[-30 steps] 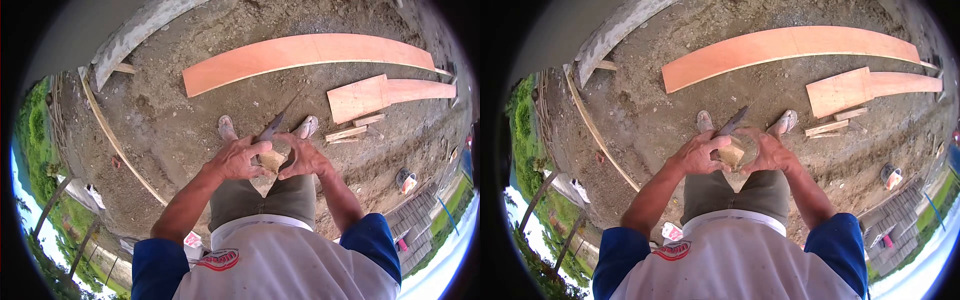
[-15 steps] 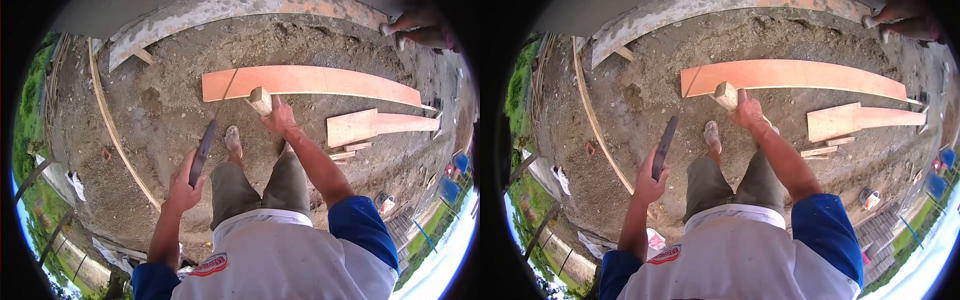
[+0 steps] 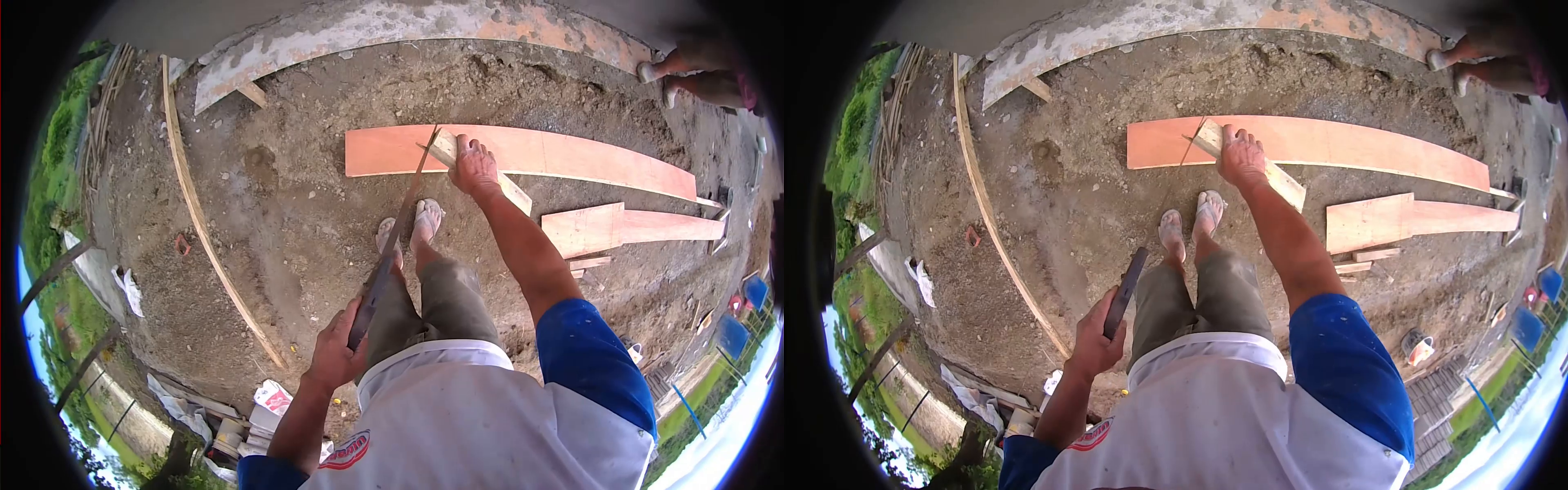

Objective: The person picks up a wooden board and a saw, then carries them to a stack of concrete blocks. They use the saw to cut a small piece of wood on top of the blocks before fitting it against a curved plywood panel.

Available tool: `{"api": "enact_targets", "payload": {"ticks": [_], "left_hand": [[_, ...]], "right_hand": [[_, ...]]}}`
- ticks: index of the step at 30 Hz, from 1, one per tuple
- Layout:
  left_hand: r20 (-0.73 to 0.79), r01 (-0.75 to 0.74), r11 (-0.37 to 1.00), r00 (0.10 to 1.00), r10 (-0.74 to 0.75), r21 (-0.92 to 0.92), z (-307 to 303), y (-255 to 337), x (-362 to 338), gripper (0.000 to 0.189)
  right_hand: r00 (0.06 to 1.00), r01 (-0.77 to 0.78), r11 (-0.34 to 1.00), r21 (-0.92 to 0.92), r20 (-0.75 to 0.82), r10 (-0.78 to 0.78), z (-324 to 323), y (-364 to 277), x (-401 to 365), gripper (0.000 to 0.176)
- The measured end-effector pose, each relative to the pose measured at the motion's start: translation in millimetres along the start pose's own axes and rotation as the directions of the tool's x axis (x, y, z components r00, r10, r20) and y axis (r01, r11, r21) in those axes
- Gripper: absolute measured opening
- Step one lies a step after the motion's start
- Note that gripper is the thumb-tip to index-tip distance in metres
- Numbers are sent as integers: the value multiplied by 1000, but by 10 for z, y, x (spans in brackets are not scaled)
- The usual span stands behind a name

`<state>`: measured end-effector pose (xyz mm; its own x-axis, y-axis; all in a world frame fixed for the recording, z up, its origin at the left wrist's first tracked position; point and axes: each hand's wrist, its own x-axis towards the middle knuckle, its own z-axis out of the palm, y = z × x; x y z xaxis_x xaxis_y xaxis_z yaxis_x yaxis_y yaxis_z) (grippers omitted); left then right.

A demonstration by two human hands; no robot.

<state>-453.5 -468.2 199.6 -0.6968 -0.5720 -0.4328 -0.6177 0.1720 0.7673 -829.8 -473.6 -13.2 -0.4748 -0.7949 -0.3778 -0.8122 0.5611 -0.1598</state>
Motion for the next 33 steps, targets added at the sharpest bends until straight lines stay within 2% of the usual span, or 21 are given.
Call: {"api": "enact_targets", "payload": {"ticks": [2,4,5,7,10,13,15,18,19,21,22,24,25,26,28,29,30,32,33], "left_hand": [[-62,-24,999,998,22,-35,151,-86,335,58],[-70,26,999,997,-29,-44,259,-101,1007,59],[-72,-11,998,997,7,-55,269,-123,1107,60],[-81,-71,995,995,65,-74,249,-166,1209,62],[17,-24,1000,1000,24,20,112,-61,631,64],[170,132,991,977,-126,-26,-144,-31,336,64],[152,103,992,984,-91,-72,-236,-174,352,65],[143,100,990,986,-85,-102,-415,-415,404,64],[144,104,989,986,-89,-106,-487,-523,429,64],[96,8,992,995,4,-127,-623,-813,416,64],[69,-23,990,997,33,-139,-679,-942,357,64],[-20,-112,992,994,111,-55,-592,-1373,681,69],[31,-31,998,999,33,-63,-528,-1694,1042,69],[82,44,997,996,-38,-71,-461,-1954,1288,68],[-10,-18,996,1000,17,-83,-525,-2275,1252,69],[-38,-34,995,999,31,-90,-586,-2398,1152,69],[-76,-26,998,997,22,-50,-657,-2529,1013,69],[-167,-12,999,986,19,45,-887,-2763,895,70],[-168,60,989,985,-37,135,-986,-2877,959,67]], "right_hand": [[997,37,999,14,60,-38,-42,-17,-31,60],[984,149,989,-4,102,-148,32,-142,-240,61],[973,210,977,-18,102,-208,13,-173,-202,61],[989,35,999,13,147,-36,-78,-65,-114,57],[970,-141,990,3,199,138,-131,206,31,49],[990,-42,995,-91,131,54,-29,307,112,55],[993,-5,986,-167,116,24,77,189,194,53],[998,-62,986,-153,24,66,214,-92,245,40],[997,-78,983,-164,9,81,288,-183,278,40],[995,-95,977,-192,-4,96,452,-403,315,41],[997,-59,982,-179,37,66,494,-576,282,43],[995,12,990,-139,97,1,507,-1050,279,45],[990,133,985,-110,70,-126,574,-1363,191,51],[978,175,984,-43,126,-169,525,-1713,120,60],[997,13,986,168,69,-25,680,-2005,179,67],[976,-163,952,259,181,118,559,-2076,225,68],[960,-230,914,335,231,157,760,-1929,316,67],[966,-167,884,436,252,58,895,-1777,394,68],[989,-46,926,374,145,-9,1064,-1717,438,68]]}}
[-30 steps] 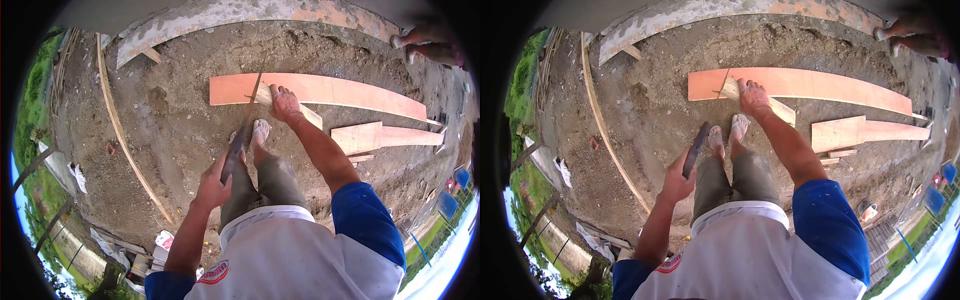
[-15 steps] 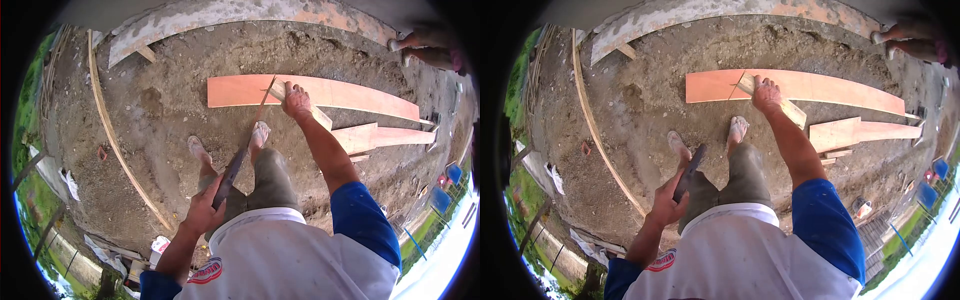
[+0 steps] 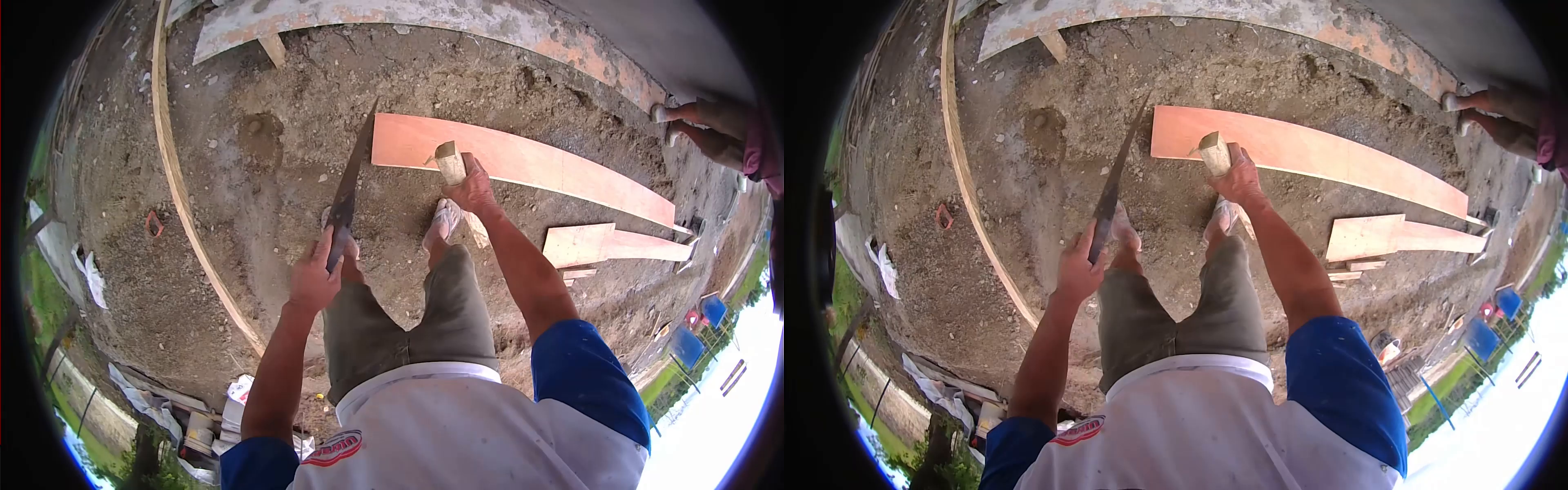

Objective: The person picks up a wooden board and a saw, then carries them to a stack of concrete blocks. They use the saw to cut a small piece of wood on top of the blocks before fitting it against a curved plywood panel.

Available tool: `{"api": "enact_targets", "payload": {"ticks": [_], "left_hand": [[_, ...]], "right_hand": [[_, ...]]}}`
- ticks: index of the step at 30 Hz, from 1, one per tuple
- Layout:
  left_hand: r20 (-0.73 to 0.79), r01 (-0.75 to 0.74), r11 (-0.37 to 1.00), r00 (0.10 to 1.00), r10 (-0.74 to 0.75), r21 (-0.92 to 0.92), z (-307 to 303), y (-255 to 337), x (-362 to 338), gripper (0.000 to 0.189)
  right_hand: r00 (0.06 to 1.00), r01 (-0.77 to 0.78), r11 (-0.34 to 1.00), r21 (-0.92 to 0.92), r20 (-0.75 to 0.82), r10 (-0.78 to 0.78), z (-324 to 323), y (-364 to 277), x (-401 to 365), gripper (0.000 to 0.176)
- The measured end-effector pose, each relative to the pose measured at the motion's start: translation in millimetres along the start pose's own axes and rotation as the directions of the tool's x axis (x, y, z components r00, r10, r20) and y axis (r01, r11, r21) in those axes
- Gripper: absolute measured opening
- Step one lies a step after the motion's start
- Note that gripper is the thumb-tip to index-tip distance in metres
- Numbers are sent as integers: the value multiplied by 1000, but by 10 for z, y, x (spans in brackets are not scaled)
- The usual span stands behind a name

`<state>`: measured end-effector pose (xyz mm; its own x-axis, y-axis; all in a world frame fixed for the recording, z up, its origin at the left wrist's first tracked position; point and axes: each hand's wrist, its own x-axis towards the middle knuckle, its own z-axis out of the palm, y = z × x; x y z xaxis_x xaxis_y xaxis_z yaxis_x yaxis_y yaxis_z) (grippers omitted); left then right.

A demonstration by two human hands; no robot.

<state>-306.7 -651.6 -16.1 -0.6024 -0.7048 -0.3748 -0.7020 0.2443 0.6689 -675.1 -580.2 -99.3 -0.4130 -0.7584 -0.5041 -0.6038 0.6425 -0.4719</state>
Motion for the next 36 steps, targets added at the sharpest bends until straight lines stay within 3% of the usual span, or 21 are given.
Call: {"api": "enact_targets", "payload": {"ticks": [3,5,7,9,12,14,15,16,18,19,21,23,24,25,26,29,31,33,34,36], "left_hand": [[-32,-14,980,999,21,197,134,-580,580,74],[-40,-4,938,999,18,346,421,-1005,1053,75],[-20,17,897,1000,-9,442,832,-1422,1485,74],[41,25,872,998,-51,488,1304,-1820,1801,71],[43,-132,787,990,133,602,2047,-1920,1974,75],[-61,-99,960,991,119,263,2373,-1557,1930,83],[9,66,995,998,-66,-79,2577,-1412,1861,88],[133,252,885,967,-216,-391,2746,-1272,1785,93],[300,471,646,882,-363,-601,2886,-975,1699,96],[246,455,649,887,-391,-609,2907,-854,1692,93],[138,423,657,888,-440,-624,2908,-656,1679,86],[59,454,761,873,-485,-463,2935,-596,1620,78],[-4,436,809,879,-476,-395,2946,-589,1579,77],[-69,415,851,886,-458,-321,2957,-599,1559,77],[-65,428,861,885,-461,-273,2956,-608,1530,77],[-38,468,871,878,-478,-148,2938,-685,1469,75],[-10,505,858,861,-508,-96,2935,-776,1492,72],[158,675,686,735,-660,-272,2773,-844,1716,66],[253,746,571,658,-709,-341,2708,-898,1819,64],[78,647,644,728,-681,-408,2745,-1149,1871,53]], "right_hand": [[997,80,993,-90,22,-78,515,324,340,66],[974,-54,979,197,225,9,780,405,623,70],[896,-251,868,429,443,40,1072,396,900,75],[856,-303,846,438,515,40,1309,300,1104,76],[830,-342,812,473,557,25,1792,554,1377,69],[772,-471,704,531,635,37,1861,590,1527,66],[743,-531,641,554,668,38,1891,596,1577,64],[781,-519,551,654,625,-6,1953,607,1590,63],[875,-433,334,837,480,-67,2093,598,1577,65],[916,-370,216,904,394,-81,2133,596,1594,66],[991,-115,630,768,131,21,2166,625,1637,49],[997,10,915,402,61,-38,2075,649,1691,44],[986,56,982,182,145,-83,1922,698,1798,47],[967,123,992,-42,231,-110,1767,664,1924,50],[939,180,943,-279,333,-81,1651,576,2020,41],[869,411,780,-471,462,-179,1648,570,2175,32],[833,485,736,-471,506,-225,1660,527,2138,30],[823,478,749,-459,531,-200,1738,393,2029,30],[835,363,818,-446,545,-74,1831,363,1965,31],[787,224,959,-173,613,-73,2027,644,1807,33]]}}
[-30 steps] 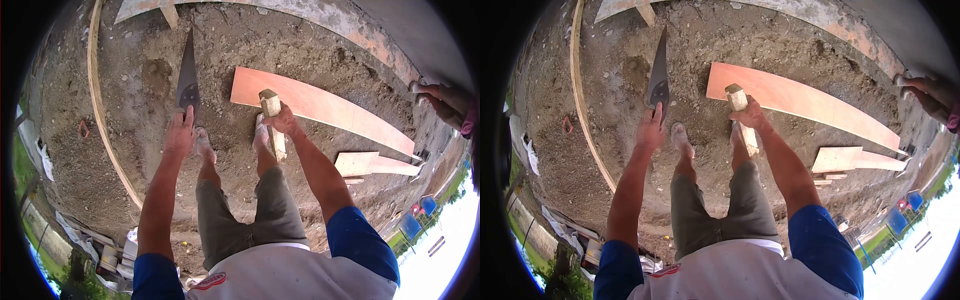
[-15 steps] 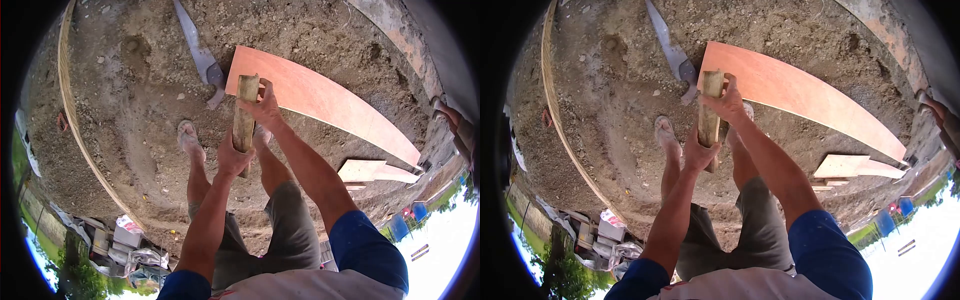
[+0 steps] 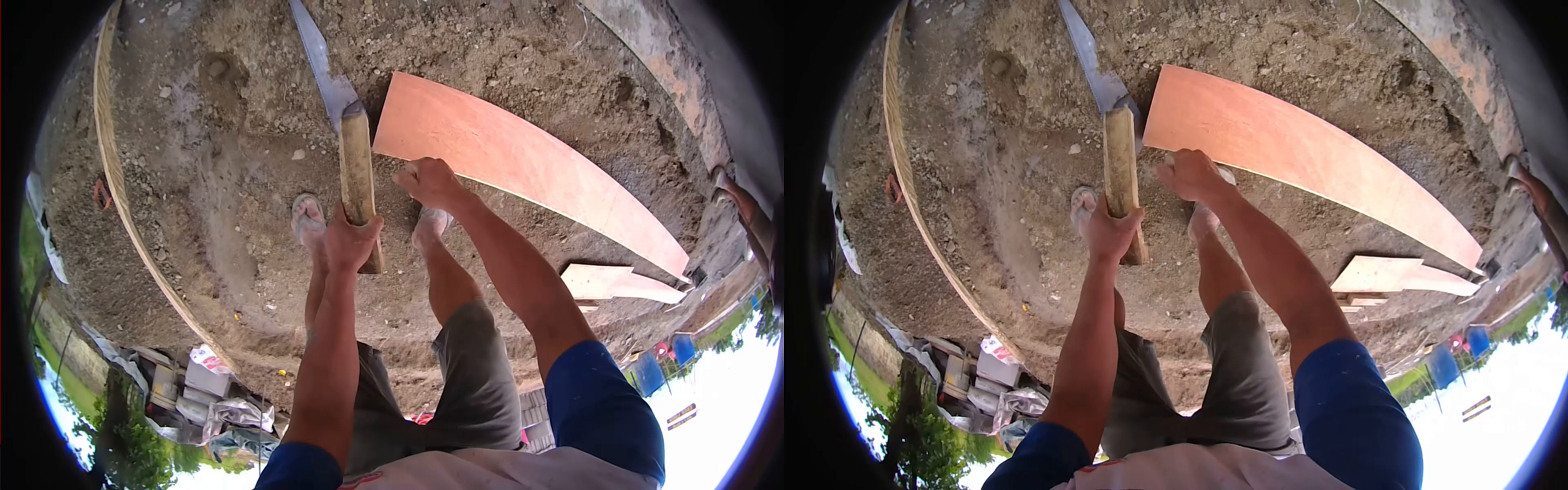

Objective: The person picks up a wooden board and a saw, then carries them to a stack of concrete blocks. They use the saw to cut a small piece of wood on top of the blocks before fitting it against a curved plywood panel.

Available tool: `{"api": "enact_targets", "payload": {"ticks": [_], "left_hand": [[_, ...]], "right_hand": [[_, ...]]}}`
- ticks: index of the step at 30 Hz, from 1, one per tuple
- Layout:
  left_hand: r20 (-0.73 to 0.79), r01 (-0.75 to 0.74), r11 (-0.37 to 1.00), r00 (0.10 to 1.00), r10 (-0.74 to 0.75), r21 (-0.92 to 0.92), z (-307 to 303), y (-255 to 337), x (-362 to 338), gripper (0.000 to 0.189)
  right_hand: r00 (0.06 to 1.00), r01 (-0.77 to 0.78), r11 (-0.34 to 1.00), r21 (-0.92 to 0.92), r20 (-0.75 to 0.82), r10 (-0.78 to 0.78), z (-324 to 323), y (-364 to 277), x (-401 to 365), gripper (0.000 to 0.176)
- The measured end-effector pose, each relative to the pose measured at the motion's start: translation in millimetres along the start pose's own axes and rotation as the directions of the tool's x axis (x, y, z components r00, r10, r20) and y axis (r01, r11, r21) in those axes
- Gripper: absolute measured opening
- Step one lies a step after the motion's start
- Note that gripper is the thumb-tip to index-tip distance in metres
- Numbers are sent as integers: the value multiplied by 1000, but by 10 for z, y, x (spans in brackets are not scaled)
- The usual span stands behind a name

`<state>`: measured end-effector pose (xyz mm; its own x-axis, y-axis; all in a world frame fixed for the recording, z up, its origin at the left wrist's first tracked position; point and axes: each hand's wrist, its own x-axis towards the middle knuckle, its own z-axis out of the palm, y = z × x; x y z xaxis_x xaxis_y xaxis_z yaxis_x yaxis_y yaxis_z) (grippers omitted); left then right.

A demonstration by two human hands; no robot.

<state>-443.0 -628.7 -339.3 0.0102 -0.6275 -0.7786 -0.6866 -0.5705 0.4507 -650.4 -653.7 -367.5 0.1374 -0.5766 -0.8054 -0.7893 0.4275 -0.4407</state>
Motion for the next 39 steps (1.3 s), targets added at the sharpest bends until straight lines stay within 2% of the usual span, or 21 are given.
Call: {"api": "enact_targets", "payload": {"ticks": [1,2,3,4,5,7,11,14,15,17,18,19,20,22,23,25,28,31,32,36,39], "left_hand": [[-69,-67,998,995,66,-19,-41,-78,112,47],[-39,-61,998,997,61,15,-112,-107,206,46],[-11,-54,997,998,54,50,-196,-117,301,44],[17,-48,995,999,47,84,-262,-118,395,43],[77,-29,998,997,26,46,-305,-128,486,47],[194,12,1000,981,-8,-23,-359,-141,677,55],[314,119,943,949,-17,-310,-311,-228,826,51],[323,182,856,946,-19,-484,-263,-208,755,48],[305,202,852,951,-53,-483,-232,-167,702,48],[275,204,821,960,-60,-534,-236,-161,622,47],[260,188,789,965,-38,-585,-235,-252,583,47],[241,170,752,970,-15,-637,-257,-323,546,47],[315,204,682,948,40,-702,-328,-385,469,47],[441,298,524,881,169,-797,-436,-498,349,48],[456,332,490,876,157,-806,-441,-472,361,50],[485,400,412,866,125,-819,-464,-477,364,54],[360,274,866,926,-119,-418,-351,-477,765,56],[320,176,944,944,-82,-279,-290,-409,901,59],[323,160,946,944,-64,-281,-244,-505,945,59],[331,128,951,943,-29,-282,-34,-903,963,61],[282,121,948,959,-35,-293,29,-1015,905,61]], "right_hand": [[999,15,985,172,35,-21,205,136,32,35],[988,-156,932,327,58,145,397,239,79,34],[948,-315,826,467,109,300,604,340,136,34],[947,-306,655,690,150,284,912,593,229,35],[944,-295,427,855,192,269,1218,845,321,37],[1000,-7,-298,955,1,-19,1601,1401,575,45],[841,217,-583,783,153,519,1532,1225,813,44],[803,284,-603,746,159,574,1521,1126,706,47],[804,94,-605,791,298,515,1457,1116,680,50],[725,-287,-560,777,558,404,1162,1053,613,55],[750,-491,-152,858,505,427,995,1004,595,57],[787,-588,295,753,448,425,799,944,590,59],[826,-558,678,478,402,396,666,920,599,61],[953,-263,931,251,-80,291,434,907,684,63],[942,-142,987,69,-298,156,322,910,773,63],[944,-74,995,-67,-327,48,62,897,1080,69],[963,-72,968,-239,-269,5,-128,735,1548,72],[970,-149,932,-331,-234,72,-114,610,1868,75],[942,-187,924,-334,-328,72,-60,597,1950,70],[944,-243,899,-364,-304,132,-192,532,2089,52],[998,16,1000,-24,-59,-17,-294,709,2019,47]]}}
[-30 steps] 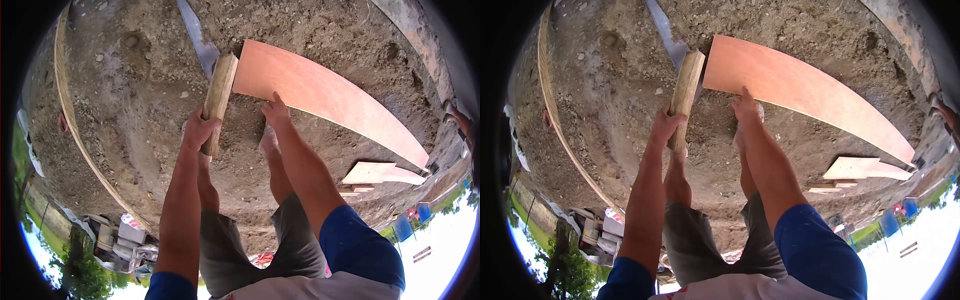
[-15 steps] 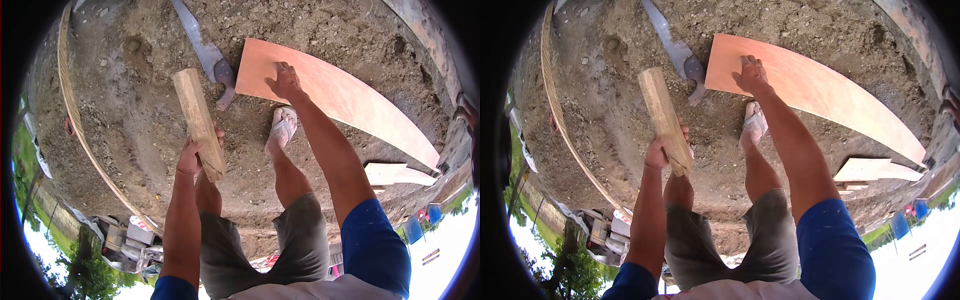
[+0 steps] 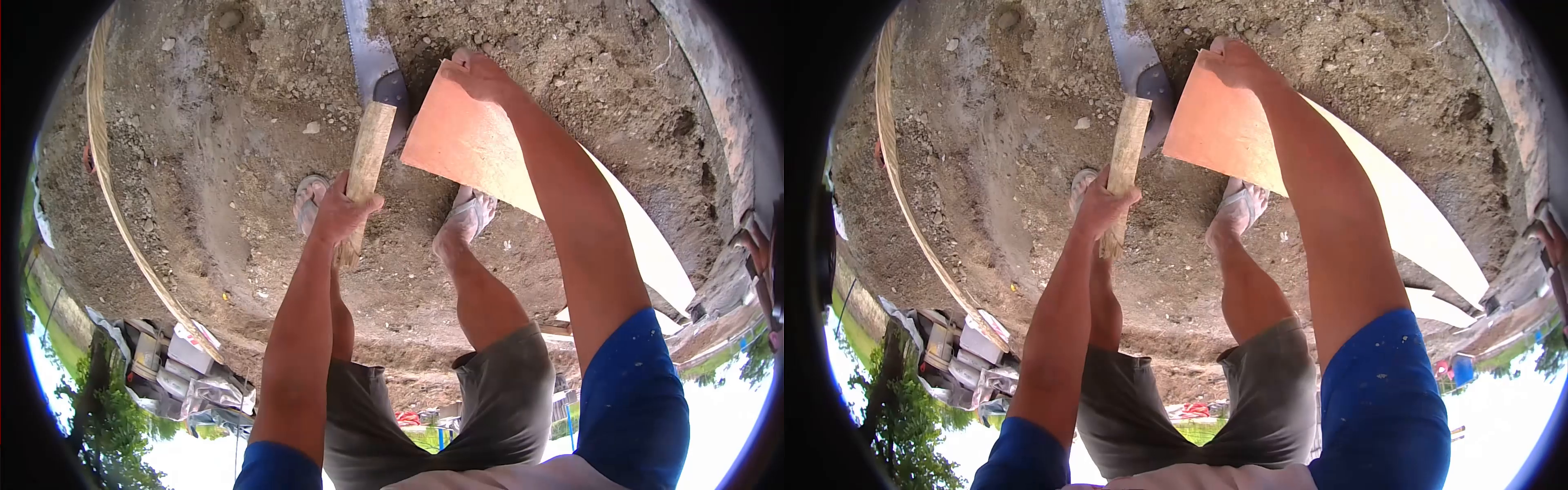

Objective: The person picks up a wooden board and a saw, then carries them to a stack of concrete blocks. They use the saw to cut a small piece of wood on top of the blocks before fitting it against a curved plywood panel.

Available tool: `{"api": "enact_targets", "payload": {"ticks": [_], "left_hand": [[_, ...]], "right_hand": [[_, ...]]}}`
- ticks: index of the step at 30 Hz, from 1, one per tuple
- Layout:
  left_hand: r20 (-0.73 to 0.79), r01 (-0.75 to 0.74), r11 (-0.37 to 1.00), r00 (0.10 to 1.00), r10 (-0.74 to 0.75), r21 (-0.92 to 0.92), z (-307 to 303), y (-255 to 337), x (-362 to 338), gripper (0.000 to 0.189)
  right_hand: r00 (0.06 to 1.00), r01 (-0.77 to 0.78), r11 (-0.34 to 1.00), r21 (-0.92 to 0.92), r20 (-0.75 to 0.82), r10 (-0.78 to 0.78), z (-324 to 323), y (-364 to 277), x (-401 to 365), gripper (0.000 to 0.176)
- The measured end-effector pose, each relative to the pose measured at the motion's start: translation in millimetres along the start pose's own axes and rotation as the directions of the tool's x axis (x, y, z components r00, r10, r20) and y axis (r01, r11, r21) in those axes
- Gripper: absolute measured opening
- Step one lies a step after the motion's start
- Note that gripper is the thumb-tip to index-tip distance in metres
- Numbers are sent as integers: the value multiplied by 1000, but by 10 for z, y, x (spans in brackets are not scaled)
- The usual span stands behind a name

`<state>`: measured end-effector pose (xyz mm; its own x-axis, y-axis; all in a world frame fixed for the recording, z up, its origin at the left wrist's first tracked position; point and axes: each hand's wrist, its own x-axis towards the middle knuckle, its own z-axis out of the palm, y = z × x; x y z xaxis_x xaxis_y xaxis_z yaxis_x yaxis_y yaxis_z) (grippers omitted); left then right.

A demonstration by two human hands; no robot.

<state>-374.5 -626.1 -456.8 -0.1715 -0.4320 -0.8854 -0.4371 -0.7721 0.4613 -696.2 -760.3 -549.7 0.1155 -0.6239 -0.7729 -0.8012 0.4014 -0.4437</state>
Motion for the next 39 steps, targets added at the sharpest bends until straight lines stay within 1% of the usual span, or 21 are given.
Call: {"api": "enact_targets", "payload": {"ticks": [1,2,4,7,10,11,13,16,17,19,20,22,23,26,28,31,32,34,35,37,39], "left_hand": [[-25,-4,1000,1000,4,-2,7,-29,-17,60],[-17,-45,999,999,45,9,15,-120,2,58],[5,-132,990,991,132,39,31,-234,64,56],[-73,-226,965,969,237,131,243,-62,72,61],[-23,-111,990,994,109,-89,422,155,65,67],[-2,-142,982,990,143,-128,453,239,53,68],[36,-195,958,978,207,-209,489,360,27,71],[81,-234,942,962,260,-242,531,424,-14,71],[67,-250,940,960,272,-232,555,447,-39,71],[34,-282,935,955,296,-213,610,481,-85,71],[27,-279,945,958,287,-173,614,494,-97,71],[11,-269,959,963,271,-92,621,531,-117,72],[15,-257,960,965,260,-113,624,550,-140,72],[38,-235,956,969,245,-176,619,568,-137,72],[72,-227,950,966,248,-215,597,568,-96,72],[68,-236,956,966,251,-175,586,621,-144,74],[60,-284,939,952,300,-195,588,603,-126,73],[41,-375,897,918,395,-233,585,603,-98,72],[55,-369,919,924,379,-136,569,611,-113,73],[81,-351,934,935,346,60,536,651,-144,78],[134,-292,956,948,290,-3,529,731,-146,76]], "right_hand": [[998,61,993,101,-7,-61,-28,0,-60,43],[993,122,972,201,-20,-120,-57,-18,-165,40],[971,238,888,394,-72,-228,-115,-60,-412,32],[983,172,880,442,-25,-180,-206,-299,-766,36],[989,128,924,359,17,-144,-245,-387,-904,49],[994,88,910,405,24,-107,-305,-450,-984,46],[993,116,911,397,-30,-113,-337,-449,-1014,45],[983,162,912,376,-143,-116,-305,-442,-1082,44],[976,180,913,366,-186,-118,-291,-447,-1100,43],[990,107,872,478,-136,-48,-307,-461,-1129,42],[994,69,845,531,-107,-14,-313,-472,-1152,42],[985,127,859,496,-168,-48,-282,-454,-1153,37],[978,155,865,477,-199,-66,-268,-441,-1154,35],[983,136,844,520,-180,-47,-297,-451,-1161,41],[989,95,842,532,-145,-20,-339,-468,-1176,40],[992,32,862,506,-119,33,-400,-519,-1212,33],[992,11,872,490,-115,51,-421,-546,-1228,31],[992,-31,886,463,-97,85,-486,-605,-1263,31],[991,-52,892,449,-87,102,-495,-624,-1280,32],[992,-1,880,475,-107,59,-459,-566,-1258,32],[992,21,870,493,-118,43,-420,-508,-1206,33]]}}
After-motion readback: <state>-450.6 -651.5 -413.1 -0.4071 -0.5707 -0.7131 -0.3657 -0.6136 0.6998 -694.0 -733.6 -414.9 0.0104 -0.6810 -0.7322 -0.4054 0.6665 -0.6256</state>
